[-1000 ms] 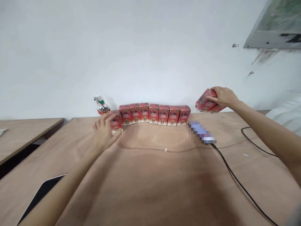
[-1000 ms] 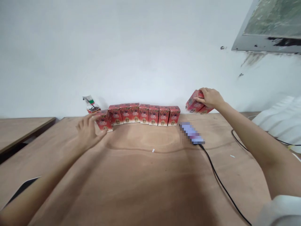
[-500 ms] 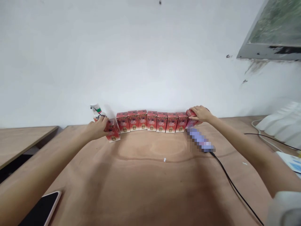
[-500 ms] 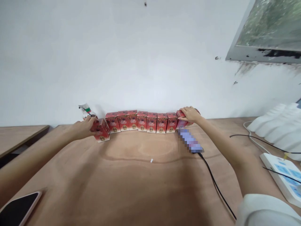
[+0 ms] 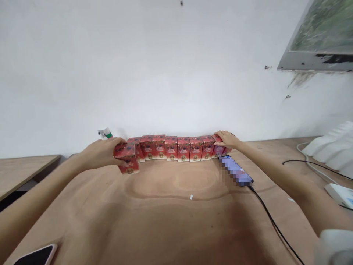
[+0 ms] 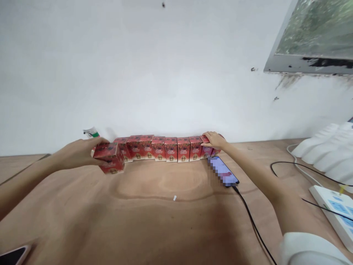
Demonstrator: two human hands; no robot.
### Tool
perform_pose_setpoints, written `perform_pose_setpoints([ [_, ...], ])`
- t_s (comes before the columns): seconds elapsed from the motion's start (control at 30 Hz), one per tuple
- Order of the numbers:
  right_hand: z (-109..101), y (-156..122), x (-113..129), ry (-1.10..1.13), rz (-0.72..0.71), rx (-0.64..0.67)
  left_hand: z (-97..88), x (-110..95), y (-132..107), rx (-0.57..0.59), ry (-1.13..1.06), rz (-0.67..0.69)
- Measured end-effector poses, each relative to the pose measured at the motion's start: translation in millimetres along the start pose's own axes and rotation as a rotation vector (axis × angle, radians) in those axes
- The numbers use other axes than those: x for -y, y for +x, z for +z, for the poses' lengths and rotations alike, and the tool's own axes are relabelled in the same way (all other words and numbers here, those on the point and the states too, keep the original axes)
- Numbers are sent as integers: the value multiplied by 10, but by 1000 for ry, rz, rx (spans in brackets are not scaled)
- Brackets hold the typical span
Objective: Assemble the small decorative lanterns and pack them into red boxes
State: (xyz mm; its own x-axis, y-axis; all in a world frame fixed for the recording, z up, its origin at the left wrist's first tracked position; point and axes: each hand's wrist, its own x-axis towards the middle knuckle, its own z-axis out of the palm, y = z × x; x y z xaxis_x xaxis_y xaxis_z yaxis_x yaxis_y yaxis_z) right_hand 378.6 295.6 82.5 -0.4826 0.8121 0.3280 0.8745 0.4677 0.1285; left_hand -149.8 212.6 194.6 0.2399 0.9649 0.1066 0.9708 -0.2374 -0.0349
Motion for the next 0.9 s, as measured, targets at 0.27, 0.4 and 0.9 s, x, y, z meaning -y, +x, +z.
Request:
perform_pose_setpoints([
  [0.27,-93,185,319,58,-69,-29,-339,-803,294,-257,-424,345],
  [0.4,-489,120,556,339,-49,-386,-250,-1481,630,-311,-602,559],
  [0.9,-1239,-735,-491,752,396,-278,20,-1288,1302,-112,-352,602],
])
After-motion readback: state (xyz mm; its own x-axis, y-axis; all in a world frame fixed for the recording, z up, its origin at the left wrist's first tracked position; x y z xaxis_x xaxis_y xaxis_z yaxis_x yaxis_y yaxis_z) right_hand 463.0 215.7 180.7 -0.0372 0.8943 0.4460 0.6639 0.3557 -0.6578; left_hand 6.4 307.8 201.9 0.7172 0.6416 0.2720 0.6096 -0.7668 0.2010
